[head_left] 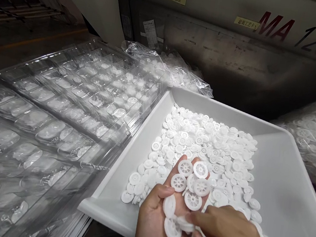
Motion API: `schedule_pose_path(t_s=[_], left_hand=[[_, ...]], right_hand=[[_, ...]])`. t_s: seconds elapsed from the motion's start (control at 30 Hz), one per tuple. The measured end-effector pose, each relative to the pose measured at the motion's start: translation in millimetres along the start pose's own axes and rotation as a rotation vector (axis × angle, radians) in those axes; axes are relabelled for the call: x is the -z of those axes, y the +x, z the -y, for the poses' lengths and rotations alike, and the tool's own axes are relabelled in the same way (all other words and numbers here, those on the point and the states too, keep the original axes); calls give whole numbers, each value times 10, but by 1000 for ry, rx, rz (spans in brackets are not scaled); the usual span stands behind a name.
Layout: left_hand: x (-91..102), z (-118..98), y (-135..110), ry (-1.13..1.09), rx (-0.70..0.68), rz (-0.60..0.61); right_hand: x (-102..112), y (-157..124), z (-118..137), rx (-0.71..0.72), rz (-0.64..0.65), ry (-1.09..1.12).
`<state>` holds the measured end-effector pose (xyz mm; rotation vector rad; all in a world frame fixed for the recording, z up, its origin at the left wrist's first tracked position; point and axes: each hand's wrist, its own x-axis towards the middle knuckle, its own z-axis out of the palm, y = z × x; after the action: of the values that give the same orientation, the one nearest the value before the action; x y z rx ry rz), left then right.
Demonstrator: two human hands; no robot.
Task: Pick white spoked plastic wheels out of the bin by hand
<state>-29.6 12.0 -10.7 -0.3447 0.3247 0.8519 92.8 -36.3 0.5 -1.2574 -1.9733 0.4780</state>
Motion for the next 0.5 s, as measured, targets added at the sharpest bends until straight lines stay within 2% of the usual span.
schedule_pose_path(t_s=[0.07, 0.13, 0.2, 0.23, 0.3, 0.33, 0.4, 0.47, 0.5], left_hand=[[0, 7, -5, 11, -25, 49], [12, 12, -9, 31, -61, 91], [29, 13, -8, 58, -77, 95], [34, 11, -6, 67, -77, 89], [34, 5, 3, 69, -81, 67], [28, 2, 7, 59, -78, 58], [8, 0, 12, 23, -70, 47], [-11, 4, 7, 7, -68, 53], [-18, 8, -1, 10, -76, 62]], right_hand=[[-16, -34, -25, -313, -46, 461], [22, -24, -51, -602, -2, 998], [82, 19, -72, -697, -11, 1363], [109, 42, -78, -691, -10, 1430], [148, 73, -83, -642, 14, 1326], [160, 75, -81, -592, 30, 1158], [178, 49, -69, -393, 64, 615], [192, 2, -55, -99, 80, 15], [196, -22, -51, 21, 90, -208]])
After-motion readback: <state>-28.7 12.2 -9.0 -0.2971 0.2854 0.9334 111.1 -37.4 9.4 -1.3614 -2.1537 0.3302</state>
